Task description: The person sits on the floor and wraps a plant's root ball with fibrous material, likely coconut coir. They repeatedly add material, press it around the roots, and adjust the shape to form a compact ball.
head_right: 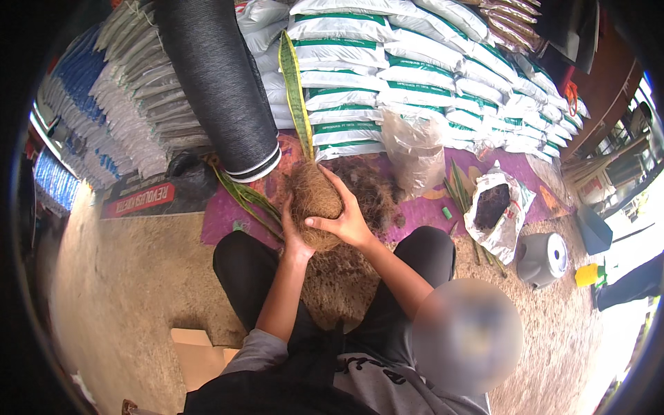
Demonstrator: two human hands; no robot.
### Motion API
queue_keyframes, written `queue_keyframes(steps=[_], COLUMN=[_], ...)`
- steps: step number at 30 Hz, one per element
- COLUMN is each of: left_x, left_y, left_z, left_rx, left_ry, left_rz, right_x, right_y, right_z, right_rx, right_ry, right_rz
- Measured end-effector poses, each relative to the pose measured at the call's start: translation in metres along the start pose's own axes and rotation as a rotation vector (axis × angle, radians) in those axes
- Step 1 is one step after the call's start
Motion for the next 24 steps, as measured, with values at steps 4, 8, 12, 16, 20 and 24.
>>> queue_keyframes(steps=[4,8,12,16,20,24], left_x=[0.002,0.004,0.001,-0.031,-0.023,-0.011], left_y=[-0.003,-0.008,-0.021,-0.043,-0.014,-0.022], left_z=[-0.004,-0.004,-0.004,-0.004,0.020,0.026], left_rx=[0.002,-0.078,-0.275,-0.430,-0.201,-0.107], left_ry=[0.005,0.000,0.102,0.652,0.638,0.422], left_rz=[-0.005,-0.019,-0.220,-0.769,-1.096,-0.645], right_x=[-0.005,-0.019,-0.022,-0.025,-0.033,-0.038], right_y=[0.001,-0.005,-0.012,-0.011,-0.003,0.003], right_z=[0.001,0.003,0.005,0.007,0.014,0.013], right_rx=[-0.046,-0.128,-0.189,-0.170,-0.122,-0.116], right_ry=[0.035,0.130,0.226,0.236,0.181,0.154], right_rz=[0.003,-0.032,-0.096,0.002,0.010,0.012])
Point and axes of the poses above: each hand's wrist, its own z-axis away from the middle knuckle, its own y-axis out of the palm, x = y × z, the point moved 3 cm from there along -z, towards the middle knuckle, and after that the axes turned 6 degrees about -x, right-handed, at the moved point
